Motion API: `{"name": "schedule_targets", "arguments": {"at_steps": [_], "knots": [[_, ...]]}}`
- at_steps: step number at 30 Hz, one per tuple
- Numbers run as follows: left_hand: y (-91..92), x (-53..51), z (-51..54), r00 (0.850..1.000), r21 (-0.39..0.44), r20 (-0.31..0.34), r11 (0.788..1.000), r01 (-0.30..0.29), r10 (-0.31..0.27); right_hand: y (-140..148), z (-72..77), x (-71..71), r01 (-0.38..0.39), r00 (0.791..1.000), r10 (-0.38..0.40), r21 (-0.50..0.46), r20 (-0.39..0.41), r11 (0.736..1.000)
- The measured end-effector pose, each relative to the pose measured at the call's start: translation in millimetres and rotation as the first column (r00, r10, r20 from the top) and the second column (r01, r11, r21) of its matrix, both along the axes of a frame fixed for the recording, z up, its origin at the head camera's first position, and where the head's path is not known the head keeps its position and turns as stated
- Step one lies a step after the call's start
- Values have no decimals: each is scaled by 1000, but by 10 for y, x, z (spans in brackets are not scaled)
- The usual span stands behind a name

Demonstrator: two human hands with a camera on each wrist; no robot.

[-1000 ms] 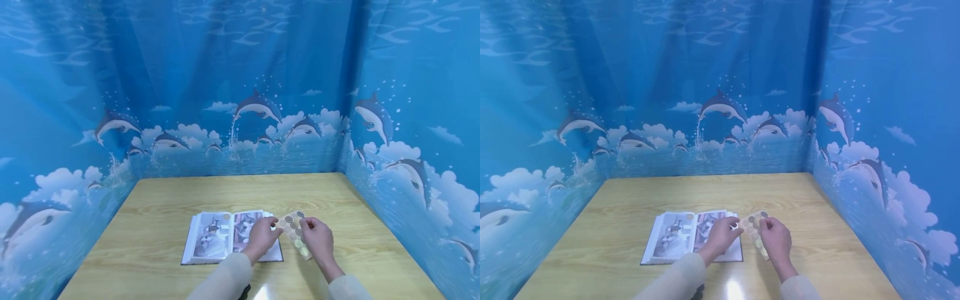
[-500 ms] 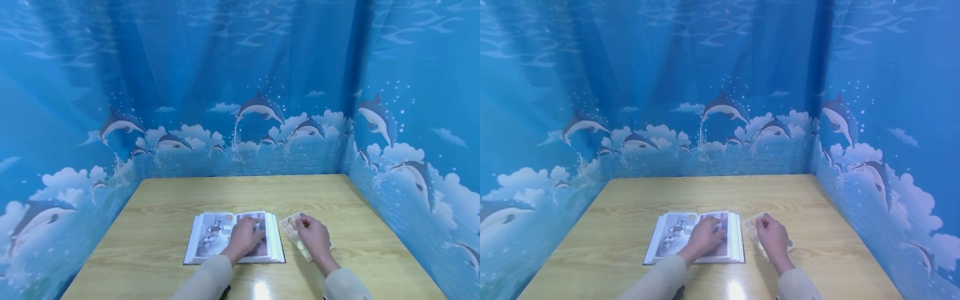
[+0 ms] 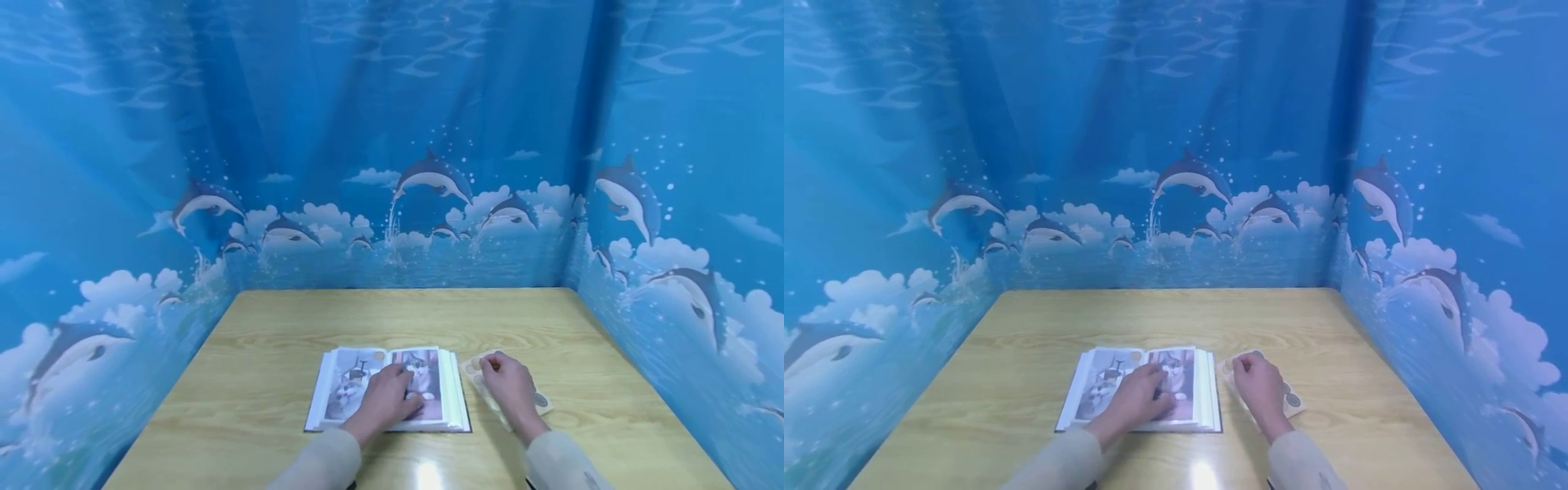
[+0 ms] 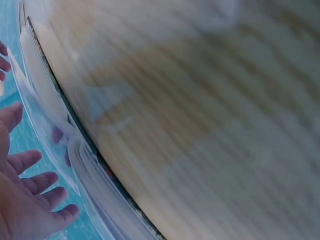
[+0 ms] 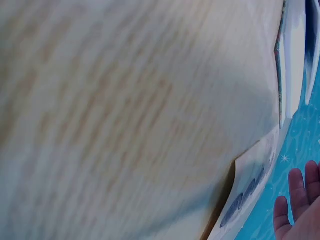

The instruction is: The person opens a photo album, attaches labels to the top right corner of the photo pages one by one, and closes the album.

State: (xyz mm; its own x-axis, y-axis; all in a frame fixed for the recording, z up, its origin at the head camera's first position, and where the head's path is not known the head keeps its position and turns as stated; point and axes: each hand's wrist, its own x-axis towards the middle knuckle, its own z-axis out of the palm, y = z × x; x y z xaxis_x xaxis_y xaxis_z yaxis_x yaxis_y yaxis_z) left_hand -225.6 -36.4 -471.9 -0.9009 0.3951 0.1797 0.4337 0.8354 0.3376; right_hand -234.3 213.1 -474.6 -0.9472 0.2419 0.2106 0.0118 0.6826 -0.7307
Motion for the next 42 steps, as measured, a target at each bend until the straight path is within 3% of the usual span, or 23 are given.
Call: {"name": "schedule_targets", "arguments": {"at_steps": [5, 9, 13, 18, 24, 36, 42], "knots": [[16, 22, -59, 999, -2, 51, 1000, 7, -7, -35, -84, -85, -53, 999, 53, 33, 1, 998], [16, 28, -115, 997, -30, 82, 1000, 7, -5, -96, -105, -152, -94, 994, 100, 128, -40, 987], [18, 48, -136, 998, -93, 55, 996, 7, -2, -166, -99, -222, -127, 985, 148, 213, -89, 969], [19, 66, -134, 999, -151, 51, 988, -5, 13, -225, -94, -317, -183, 976, 209, 273, -69, 944], [24, 83, -121, 997, -153, 71, 988, -4, 15, -266, -125, -411, -223, 959, 271, 377, -78, 899], [38, 58, -124, 996, -184, 91, 983, -8, 26, -453, -120, -568, -248, 940, 329, 482, -91, 840], [47, 65, -98, 995, -190, 93, 982, -8, 26, -519, -103, -606, -243, 948, 312, 500, -57, 831]]}}
